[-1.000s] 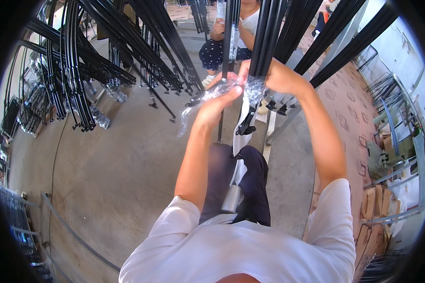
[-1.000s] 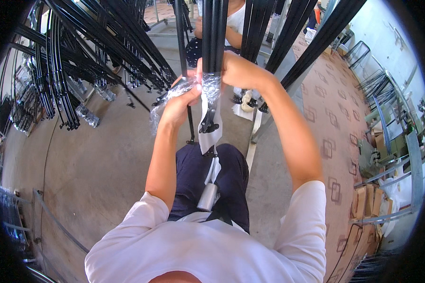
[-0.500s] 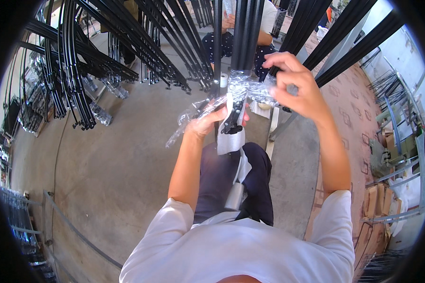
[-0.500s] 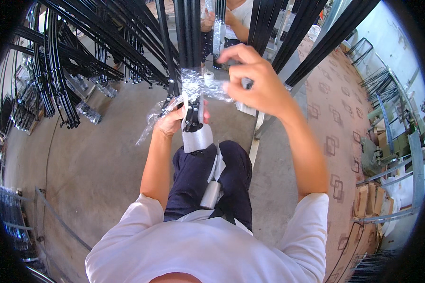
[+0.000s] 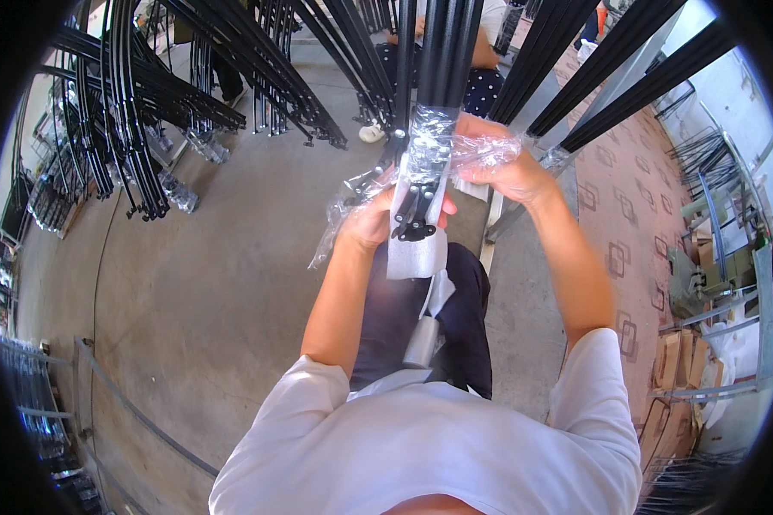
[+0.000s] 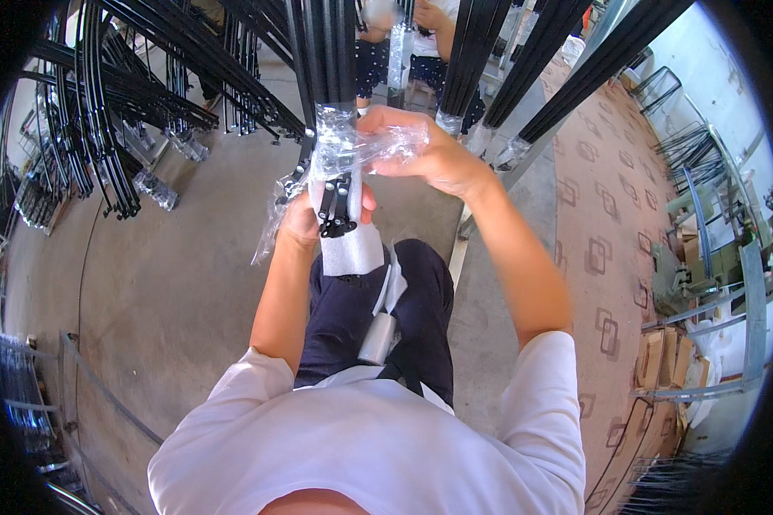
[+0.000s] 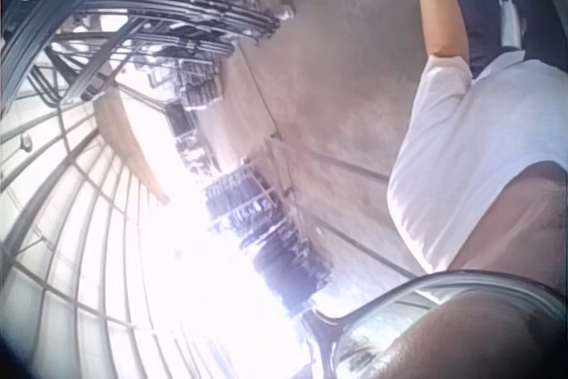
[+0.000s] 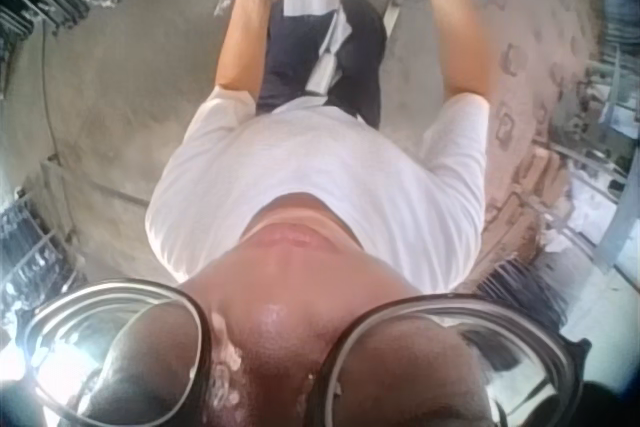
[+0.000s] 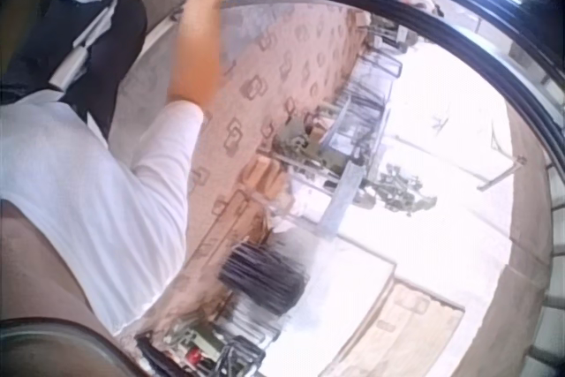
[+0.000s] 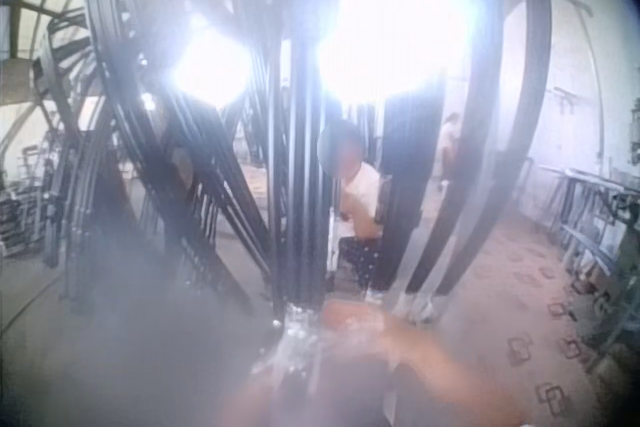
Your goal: The person wraps the ends of black metal rods with plastic wrap by hand, and then secures them by applying a white adhesive tape around the wrapped area.
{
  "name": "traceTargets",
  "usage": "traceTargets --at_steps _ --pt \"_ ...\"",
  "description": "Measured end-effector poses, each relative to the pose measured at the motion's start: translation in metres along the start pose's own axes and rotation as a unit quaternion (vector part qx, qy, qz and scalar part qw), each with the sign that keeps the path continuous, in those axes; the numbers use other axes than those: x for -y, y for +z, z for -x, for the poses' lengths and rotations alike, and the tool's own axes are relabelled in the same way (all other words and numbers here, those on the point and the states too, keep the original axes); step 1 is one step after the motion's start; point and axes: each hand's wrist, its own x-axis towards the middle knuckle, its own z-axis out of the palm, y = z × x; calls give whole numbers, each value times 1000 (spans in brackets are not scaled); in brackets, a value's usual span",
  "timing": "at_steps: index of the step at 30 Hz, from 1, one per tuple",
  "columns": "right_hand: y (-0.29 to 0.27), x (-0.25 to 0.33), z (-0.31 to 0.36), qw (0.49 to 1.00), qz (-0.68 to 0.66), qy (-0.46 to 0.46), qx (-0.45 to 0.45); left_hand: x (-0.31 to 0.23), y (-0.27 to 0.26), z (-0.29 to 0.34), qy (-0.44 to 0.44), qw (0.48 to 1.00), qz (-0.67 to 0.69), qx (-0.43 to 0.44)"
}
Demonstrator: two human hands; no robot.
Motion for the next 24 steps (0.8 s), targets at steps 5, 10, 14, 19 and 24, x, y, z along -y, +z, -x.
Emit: traceTargets --at_steps 5,10,14,19,24 --pt "3 -20 -23 947 -278 -150 -50 -1 -1 -2 -6 999 -17 30" --pt "-17 14 -38 946 65 -254 -190 5 -9 -1 -23 997 36 66" --pt "-7 48 -26 806 414 -326 -268 4 -1 -1 33 996 52 59" --pt "-13 39 -21 913 209 -188 -294 -11 25 -5 -38 994 106 -7" --pt "-1 -11 1 963 -180 73 -184 5 25 0 -15 984 -35 -175"
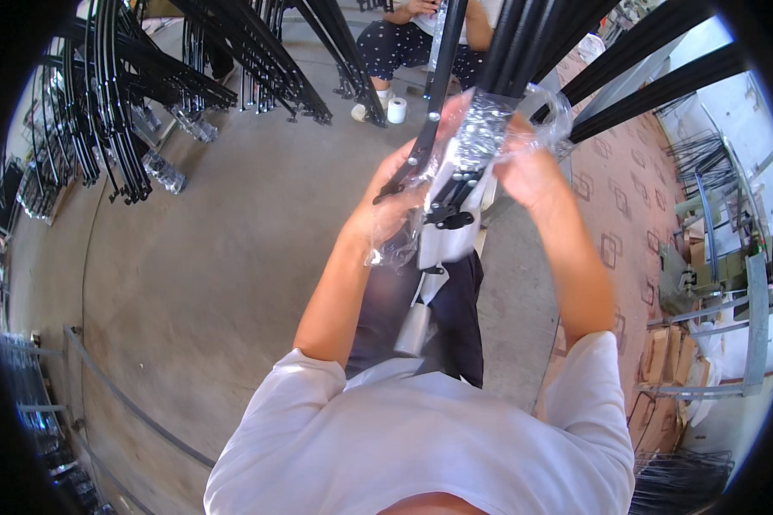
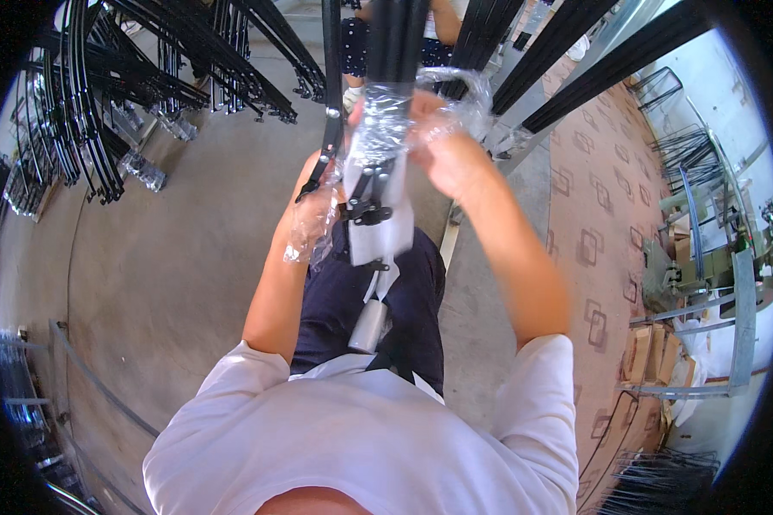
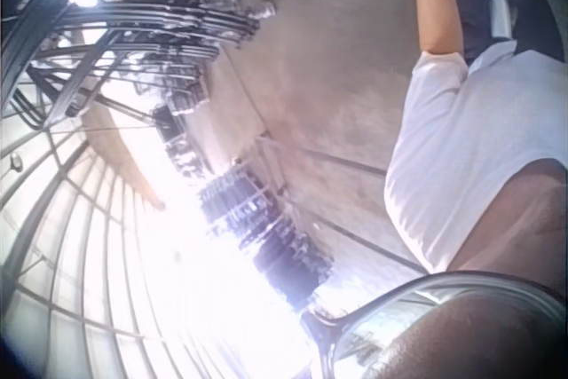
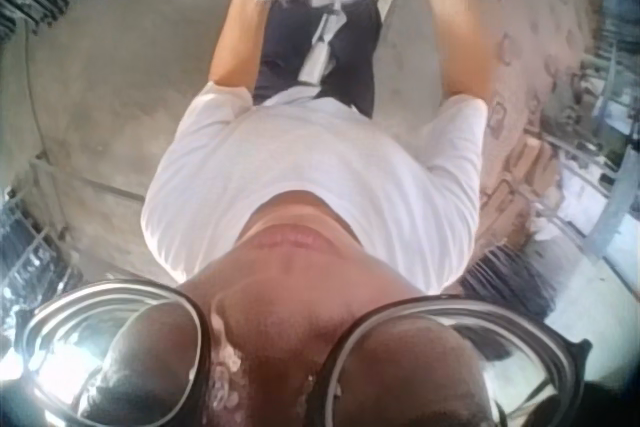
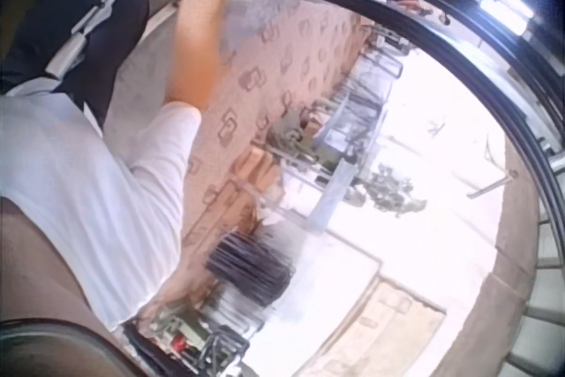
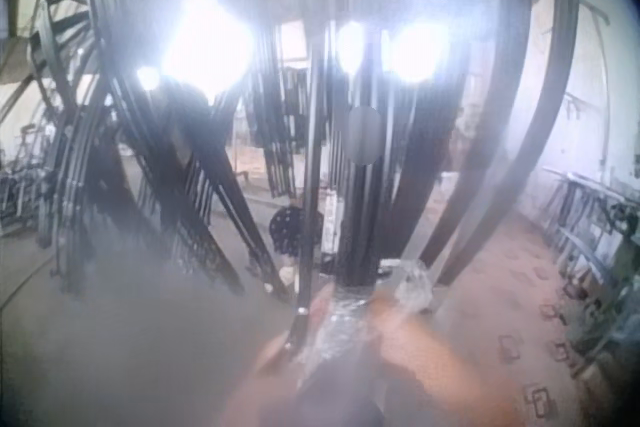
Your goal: The person wraps the ends of black metal rods with plastic wrap by hand, and then secures them by applying a white adhesive tape around the wrapped area.
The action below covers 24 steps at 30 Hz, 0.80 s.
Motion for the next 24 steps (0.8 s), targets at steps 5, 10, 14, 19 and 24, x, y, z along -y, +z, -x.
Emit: traceTargets --at_steps 5,10,14,19,24 --pt "11 -28 5 992 -3 -64 -109 12 -9 8 -38 994 -78 -67" --pt "8 -26 -1 822 416 -267 -282 28 -47 8 -30 998 -11 60" --pt "-17 -5 14 852 210 -327 -351 29 -67 8 -14 997 40 67" --pt "-60 45 93 826 462 -88 -309 13 -51 13 68 997 23 16" --pt "20 79 172 816 547 -164 89 -1 -26 -3 147 976 104 123"
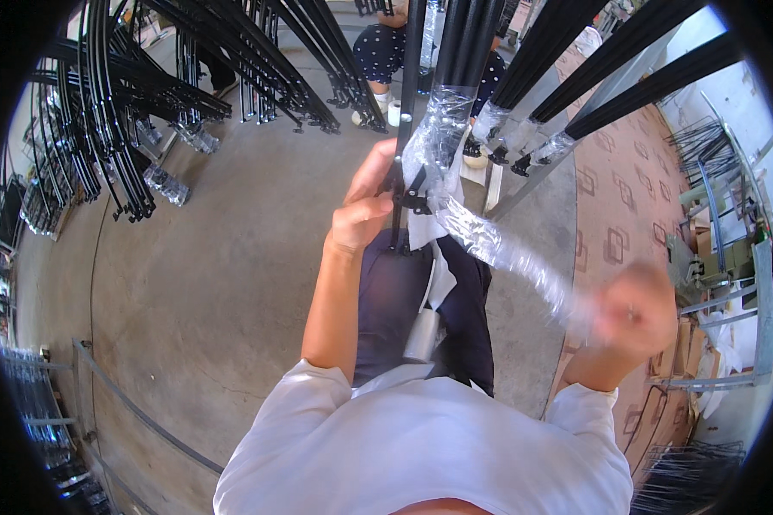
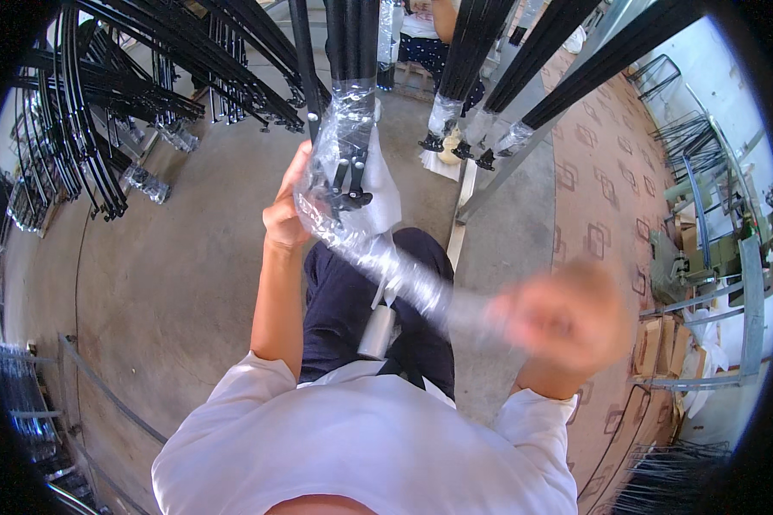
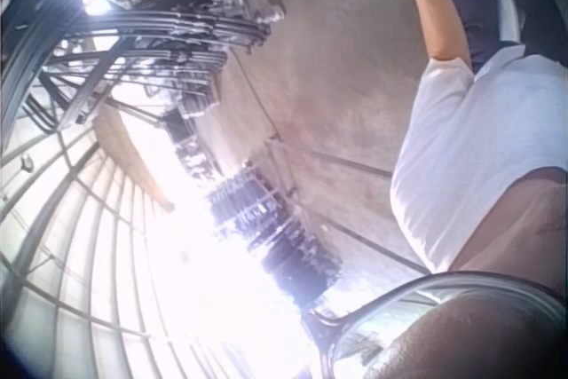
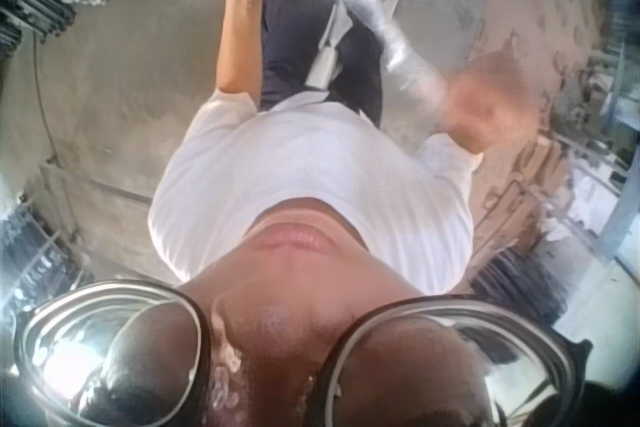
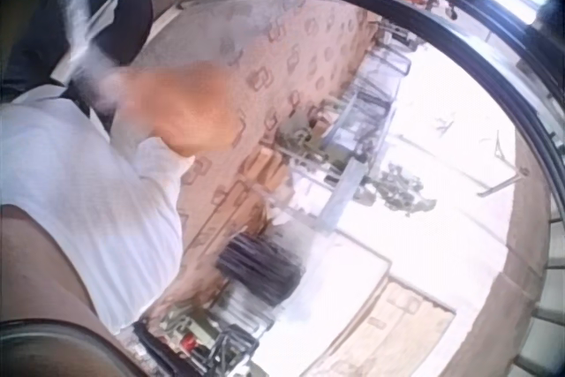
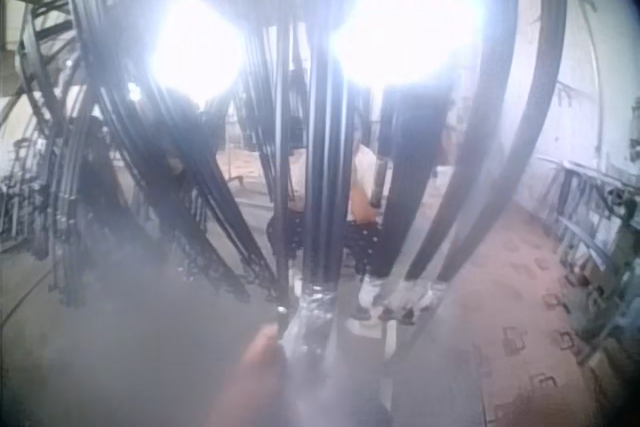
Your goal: The person wraps the ends of black metal rods with plastic wrap by hand, and then secures them by applying a white adhesive tape around the wrapped area.
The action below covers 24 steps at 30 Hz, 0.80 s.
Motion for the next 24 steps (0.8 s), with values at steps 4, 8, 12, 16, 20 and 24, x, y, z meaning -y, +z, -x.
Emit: traceTargets --at_steps 4,8,12,16,20,24 --pt "10 12 -51 865 -163 -306 364 3 -2 -8 -9 993 -117 -23" --pt "31 -62 -88 990 -131 4 60 8 21 -27 20 964 -252 -81" --pt "71 -35 -138 893 -330 294 -91 12 34 -37 193 895 -364 -170" --pt "95 -90 -148 916 -339 74 -200 3 47 -44 151 875 -389 -245" --pt "86 -80 -152 895 -407 88 -157 -12 37 -44 133 897 -356 -227" --pt "84 -80 -151 908 -383 101 -138 -18 30 -47 87 907 -341 -231"
